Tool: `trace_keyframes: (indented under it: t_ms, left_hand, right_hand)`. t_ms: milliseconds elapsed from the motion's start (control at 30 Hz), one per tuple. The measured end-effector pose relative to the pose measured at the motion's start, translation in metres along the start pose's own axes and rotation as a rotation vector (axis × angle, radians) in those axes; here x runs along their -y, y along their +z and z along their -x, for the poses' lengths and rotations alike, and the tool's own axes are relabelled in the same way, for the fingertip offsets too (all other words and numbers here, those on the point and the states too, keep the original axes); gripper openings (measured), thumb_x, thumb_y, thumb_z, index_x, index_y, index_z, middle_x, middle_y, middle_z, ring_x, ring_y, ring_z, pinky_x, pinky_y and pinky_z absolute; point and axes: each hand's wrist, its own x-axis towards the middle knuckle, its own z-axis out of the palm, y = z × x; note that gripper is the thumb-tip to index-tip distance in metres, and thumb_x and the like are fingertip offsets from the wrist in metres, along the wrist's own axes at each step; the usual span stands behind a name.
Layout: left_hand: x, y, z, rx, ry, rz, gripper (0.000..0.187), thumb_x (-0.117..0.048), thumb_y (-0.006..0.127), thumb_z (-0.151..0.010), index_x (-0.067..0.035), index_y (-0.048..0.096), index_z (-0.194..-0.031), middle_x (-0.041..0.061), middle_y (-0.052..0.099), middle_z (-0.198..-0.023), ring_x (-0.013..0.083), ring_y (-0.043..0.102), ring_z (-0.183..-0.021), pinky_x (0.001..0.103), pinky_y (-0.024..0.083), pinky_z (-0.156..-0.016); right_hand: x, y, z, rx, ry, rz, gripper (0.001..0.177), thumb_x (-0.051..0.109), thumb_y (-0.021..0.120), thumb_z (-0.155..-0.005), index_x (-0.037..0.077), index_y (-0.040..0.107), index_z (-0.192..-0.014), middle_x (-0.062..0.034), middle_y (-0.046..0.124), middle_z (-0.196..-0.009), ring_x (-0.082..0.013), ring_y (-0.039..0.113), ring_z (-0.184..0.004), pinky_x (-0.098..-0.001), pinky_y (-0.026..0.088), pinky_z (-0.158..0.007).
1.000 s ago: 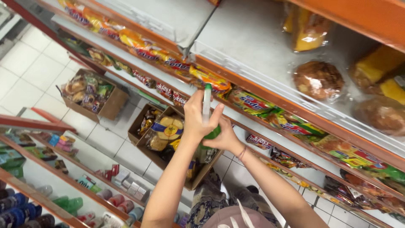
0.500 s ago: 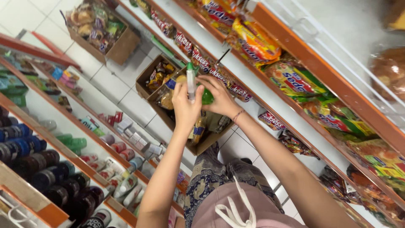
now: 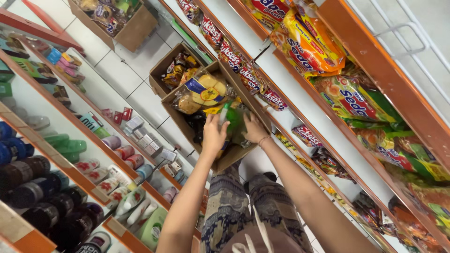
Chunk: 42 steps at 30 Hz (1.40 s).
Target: The person scans packaged bread items with a barcode scanner and places them onto a refrigerated display shelf. The person then sprays the shelf with a cleaning solution and wipes it down with a cloth.
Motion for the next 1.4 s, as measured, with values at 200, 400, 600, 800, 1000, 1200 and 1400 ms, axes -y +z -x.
trace_keyframes:
  t_ms: [200, 400, 600, 800, 1000, 1200, 1400]
  left_hand:
    - [0.017, 0.004, -0.01, 0.114, -0.011, -0.028, 0.035, -0.013, 0.077, -0.086, 0.001, 0.068, -0.116, 0.022, 0.064, -0.108, 0.0436, 0.065, -0.096, 0.047, 0.053, -0.082]
    - [0.021, -0.001, -0.012, 0.178, 0.03, -0.043, 0.035, -0.01, 0.076, -0.083, 0.001, 0.068, -0.116, 0.021, 0.064, -0.105, 0.0423, 0.066, -0.096, 0.046, 0.053, -0.083]
    - [0.037, -0.012, -0.024, 0.161, 0.026, -0.007, 0.033, -0.01, 0.077, -0.084, 0.003, 0.068, -0.112, 0.022, 0.066, -0.107, 0.0423, 0.066, -0.093, 0.046, 0.053, -0.081]
    - [0.059, -0.014, -0.042, 0.091, -0.102, 0.098, 0.032, -0.013, 0.075, -0.086, 0.001, 0.071, -0.114, 0.02, 0.071, -0.101, 0.0337, 0.07, -0.083, 0.041, 0.055, -0.078]
    - [0.077, -0.008, -0.057, 0.056, -0.279, 0.132, 0.036, -0.018, 0.075, -0.089, -0.003, 0.07, -0.121, 0.02, 0.074, -0.096, 0.0299, 0.074, -0.089, 0.038, 0.055, -0.083]
    - [0.049, -0.019, -0.052, -0.098, -0.174, -0.107, 0.066, -0.014, 0.079, -0.08, -0.002, 0.052, -0.139, 0.03, 0.054, -0.129, 0.0482, 0.054, -0.118, 0.049, 0.042, -0.098]
    - [-0.02, -0.024, -0.008, -0.156, -0.184, 0.017, 0.059, -0.024, 0.065, -0.094, -0.001, 0.046, -0.145, 0.029, 0.052, -0.136, 0.0438, 0.052, -0.126, 0.047, 0.04, -0.109]
  right_hand:
    - [0.008, 0.02, -0.017, -0.014, 0.19, 0.031, 0.086, 0.02, 0.083, -0.081, 0.0, 0.035, -0.15, -0.0303, 0.041, -0.147, -0.0475, 0.042, -0.136, -0.0491, 0.041, -0.111]
    - [0.011, 0.011, -0.03, -0.091, 0.294, -0.124, 0.052, 0.02, 0.087, -0.076, -0.001, 0.063, -0.118, -0.0265, 0.07, -0.107, -0.043, 0.068, -0.102, -0.0481, 0.056, -0.088]
    - [0.006, -0.007, -0.006, -0.304, 0.182, -0.256, 0.026, 0.017, 0.086, -0.074, 0.002, 0.076, -0.093, -0.0228, 0.074, -0.091, -0.0377, 0.073, -0.089, -0.043, 0.058, -0.084]
    - [0.021, -0.04, 0.021, -0.439, 0.169, -0.273, 0.032, 0.016, 0.088, -0.07, 0.002, 0.077, -0.097, -0.0184, 0.073, -0.085, -0.033, 0.072, -0.079, -0.041, 0.058, -0.076]
    - [0.057, -0.079, 0.039, -0.467, 0.181, -0.292, 0.048, 0.021, 0.091, -0.069, 0.002, 0.075, -0.11, -0.0147, 0.069, -0.076, -0.0283, 0.069, -0.067, -0.0378, 0.056, -0.067]
    - [0.09, -0.104, 0.048, -0.474, 0.166, -0.607, 0.029, 0.018, 0.081, -0.086, -0.001, 0.075, -0.106, -0.0069, 0.067, -0.074, -0.0159, 0.058, -0.065, -0.0345, 0.048, -0.062]
    - [0.115, -0.139, 0.065, -0.52, 0.063, -1.085, 0.023, 0.009, 0.064, -0.097, -0.002, 0.063, -0.117, -0.0053, 0.072, -0.102, -0.0104, 0.065, -0.09, -0.0264, 0.055, -0.078]
